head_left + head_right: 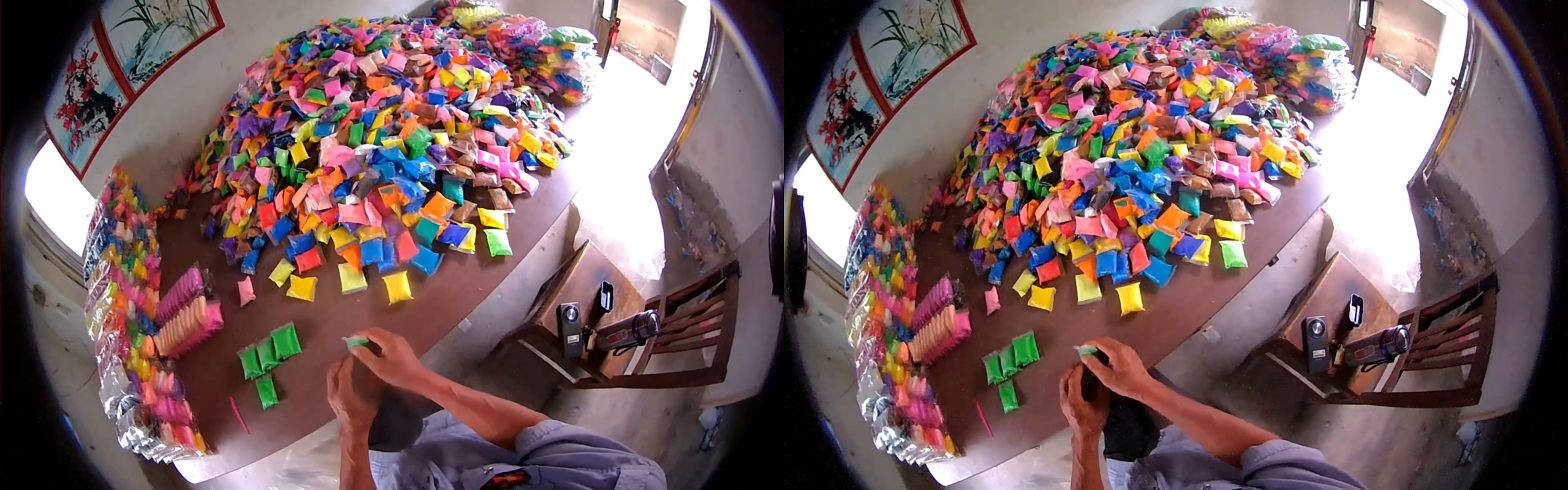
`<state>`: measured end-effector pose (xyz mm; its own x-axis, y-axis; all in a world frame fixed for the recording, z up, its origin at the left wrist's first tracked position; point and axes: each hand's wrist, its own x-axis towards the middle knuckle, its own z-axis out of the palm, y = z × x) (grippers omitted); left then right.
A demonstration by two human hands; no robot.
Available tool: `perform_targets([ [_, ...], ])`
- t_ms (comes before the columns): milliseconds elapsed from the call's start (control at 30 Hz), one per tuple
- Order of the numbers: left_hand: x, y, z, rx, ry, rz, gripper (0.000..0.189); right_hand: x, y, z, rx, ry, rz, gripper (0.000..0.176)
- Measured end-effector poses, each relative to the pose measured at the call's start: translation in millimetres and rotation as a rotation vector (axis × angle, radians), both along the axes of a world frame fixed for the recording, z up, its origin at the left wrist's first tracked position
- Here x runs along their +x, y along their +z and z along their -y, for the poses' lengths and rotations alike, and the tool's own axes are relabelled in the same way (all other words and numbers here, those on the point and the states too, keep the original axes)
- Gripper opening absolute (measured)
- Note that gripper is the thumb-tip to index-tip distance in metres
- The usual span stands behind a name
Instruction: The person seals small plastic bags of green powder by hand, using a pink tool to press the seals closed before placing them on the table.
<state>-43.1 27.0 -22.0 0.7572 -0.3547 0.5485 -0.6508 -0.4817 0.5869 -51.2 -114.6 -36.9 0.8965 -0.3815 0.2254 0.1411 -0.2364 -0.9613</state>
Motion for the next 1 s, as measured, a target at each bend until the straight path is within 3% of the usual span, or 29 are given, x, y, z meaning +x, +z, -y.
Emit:
perform_targets([
  [33, 0, -2, -4, 0.003, 0.002, 0.000, 0.042, 0, -1, 0, 0.003, 0.002, 0.000, 0.029],
  [100, 0, -6, -17, -0.089, 0.014, -0.304, 0.044, -2, -1, 2, 0.135, 0.099, -0.016, 0.027],
  [233, 9, -1, -21, -0.273, 0.034, -0.575, 0.040, -4, 2, 4, 0.166, 0.156, -0.048, 0.025],
  [333, 10, 8, -20, -0.222, 0.041, -0.628, 0.036, -5, 1, 3, 0.256, 0.181, -0.089, 0.024],
  [533, 16, 1, -24, -0.105, 0.133, -0.575, 0.027, -1, 2, 5, 0.056, 0.179, -0.016, 0.028],
  [700, 20, -12, -25, -0.233, 0.171, -0.549, 0.026, 4, 5, 1, -0.037, 0.140, -0.129, 0.022],
  [800, 21, -18, -27, -0.309, 0.172, -0.577, 0.027, 7, 1, -5, -0.079, 0.087, -0.036, 0.022],
  [1000, 21, -8, -24, -0.368, 0.158, -0.641, 0.022, 5, -1, -4, -0.082, 0.180, -0.077, 0.025],
])
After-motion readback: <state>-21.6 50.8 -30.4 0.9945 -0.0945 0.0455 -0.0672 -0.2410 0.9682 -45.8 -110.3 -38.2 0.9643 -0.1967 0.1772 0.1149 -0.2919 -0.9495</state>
